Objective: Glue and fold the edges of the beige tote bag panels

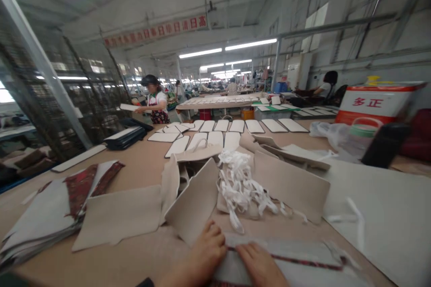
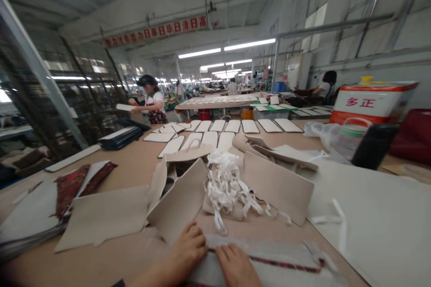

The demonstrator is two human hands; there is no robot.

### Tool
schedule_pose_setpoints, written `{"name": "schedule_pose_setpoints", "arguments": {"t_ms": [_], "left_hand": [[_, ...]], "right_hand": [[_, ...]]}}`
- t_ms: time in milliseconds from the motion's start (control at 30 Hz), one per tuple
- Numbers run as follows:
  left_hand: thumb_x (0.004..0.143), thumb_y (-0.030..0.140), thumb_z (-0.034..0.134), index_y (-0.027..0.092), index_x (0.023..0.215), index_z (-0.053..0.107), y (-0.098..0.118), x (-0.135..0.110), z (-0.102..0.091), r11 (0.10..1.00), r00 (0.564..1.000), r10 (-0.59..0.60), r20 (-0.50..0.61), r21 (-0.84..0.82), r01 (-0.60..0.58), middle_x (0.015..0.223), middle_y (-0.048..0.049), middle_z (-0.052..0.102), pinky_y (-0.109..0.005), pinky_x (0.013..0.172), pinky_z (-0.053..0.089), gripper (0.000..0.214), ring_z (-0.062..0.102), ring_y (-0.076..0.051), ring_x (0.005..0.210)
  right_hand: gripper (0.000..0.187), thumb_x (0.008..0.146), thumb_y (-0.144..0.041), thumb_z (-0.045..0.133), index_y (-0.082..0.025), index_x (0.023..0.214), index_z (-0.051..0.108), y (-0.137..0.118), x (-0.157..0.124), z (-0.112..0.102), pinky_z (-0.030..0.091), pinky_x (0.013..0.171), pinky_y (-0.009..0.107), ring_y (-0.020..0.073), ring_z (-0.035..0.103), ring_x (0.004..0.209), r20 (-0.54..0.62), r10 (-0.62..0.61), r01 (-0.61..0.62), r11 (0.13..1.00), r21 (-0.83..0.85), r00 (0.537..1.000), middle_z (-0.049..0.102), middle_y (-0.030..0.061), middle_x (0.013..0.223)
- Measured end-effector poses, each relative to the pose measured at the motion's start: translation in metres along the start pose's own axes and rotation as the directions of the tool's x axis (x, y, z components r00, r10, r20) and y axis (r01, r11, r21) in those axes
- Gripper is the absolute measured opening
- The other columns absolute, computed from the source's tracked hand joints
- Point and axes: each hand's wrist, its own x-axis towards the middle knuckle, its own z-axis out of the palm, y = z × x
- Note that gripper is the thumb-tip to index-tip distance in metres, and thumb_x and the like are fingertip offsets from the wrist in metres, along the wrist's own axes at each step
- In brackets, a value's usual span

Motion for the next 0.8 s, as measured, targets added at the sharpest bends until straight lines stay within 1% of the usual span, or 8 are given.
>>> {"name": "schedule_pose_setpoints", "arguments": {"t_ms": [67,200,300,433,500,633,733,800], "left_hand": [[0.086,0.021,0.05,0.019,0.081,0.058,0.006,-0.004,-0.017,1.0,0.999,-0.014,0.035,0.012,0.014,0.079,0.0006,0.058,-0.039,0.1,0.022,0.01,0.047,-0.016,0.088],[0.088,0.015,0.043,0.018,0.092,0.058,0.007,-0.008,-0.033,0.999,0.993,-0.042,0.111,-0.003,0.042,0.088,-0.002,0.059,-0.038,0.1,0.022,0.015,0.046,-0.018,0.099],[0.088,0.015,0.044,0.016,0.092,0.058,0.007,-0.012,-0.031,0.998,0.99,-0.066,0.125,-0.01,0.067,0.09,-0.0029,0.06,-0.037,0.097,0.025,0.015,0.047,-0.019,0.097],[0.088,0.017,0.044,0.016,0.093,0.059,0.009,-0.012,-0.03,0.989,0.976,-0.144,0.161,-0.015,0.148,0.09,-0.0041,0.061,-0.035,0.087,0.031,0.015,0.048,-0.019,0.09],[0.089,0.018,0.042,0.018,0.1,0.058,0.009,-0.01,-0.03,0.976,0.962,-0.204,0.183,-0.035,0.214,0.092,-0.0043,0.061,-0.034,0.082,0.033,0.019,0.049,-0.019,0.088],[0.089,0.019,0.042,0.022,0.103,0.059,0.006,-0.01,-0.026,0.932,0.924,-0.322,0.205,-0.102,0.348,0.092,-0.0022,0.06,-0.031,0.075,0.035,0.021,0.05,-0.018,0.086],[0.089,0.022,0.043,0.022,0.093,0.062,0.004,-0.013,-0.021,0.916,0.92,-0.337,0.2,-0.157,0.37,0.089,-0.0007,0.06,-0.03,0.074,0.035,0.019,0.05,-0.017,0.085],[0.089,0.024,0.043,0.022,0.09,0.061,0.003,-0.015,-0.019,0.932,0.935,-0.298,0.192,-0.154,0.328,0.089,-0.0007,0.059,-0.03,0.074,0.034,0.018,0.05,-0.017,0.086]], "right_hand": [[0.042,0.073,0.001,0.049,-0.017,0.11,0.056,0.005,-0.006,-0.002,0.048,0.084,0.032,0.0202,0.058,0.097,0.051,-0.123,0.125,0.991,-0.051,0.991,0.064,0.0065,0.106],[0.044,0.074,0.005,0.039,-0.011,0.112,0.055,0.035,-0.029,-0.033,0.048,0.083,0.033,0.0216,0.058,0.099,0.108,-0.165,0.181,0.971,-0.158,0.98,0.063,0.0113,0.107],[0.043,0.073,0.005,0.038,-0.011,0.107,0.058,0.056,-0.043,-0.066,0.048,0.08,0.036,0.023,0.06,0.094,0.225,-0.022,0.075,0.971,-0.227,0.974,0.065,0.0125,0.103],[0.037,0.073,0.003,0.036,-0.013,0.091,0.064,0.05,-0.028,-0.088,0.049,0.071,0.035,0.0244,0.063,0.081,0.414,0.197,-0.095,0.963,-0.254,0.889,0.068,0.0123,0.087],[0.037,0.074,0.003,0.035,-0.014,0.093,0.063,0.032,-0.009,-0.082,0.048,0.074,0.033,0.0232,0.063,0.084,0.438,0.179,-0.11,0.978,-0.178,0.881,0.068,0.0115,0.087],[0.044,0.077,0.001,0.034,-0.016,0.111,0.056,-0.006,0.026,-0.044,0.044,0.086,0.03,0.0185,0.057,0.099,0.312,0.03,-0.067,0.992,0.109,0.95,0.063,0.0089,0.106],[0.041,0.08,-0.002,0.034,-0.013,0.114,0.054,-0.019,0.037,-0.014,0.045,0.086,0.032,0.0189,0.056,0.097,0.238,-0.007,-0.03,0.988,0.151,0.971,0.063,0.01,0.102],[0.04,0.08,-0.003,0.036,-0.011,0.114,0.054,-0.019,0.033,-0.003,0.046,0.085,0.034,0.0202,0.056,0.096,0.2,-0.078,0.055,0.991,0.12,0.977,0.064,0.0106,0.099]]}}
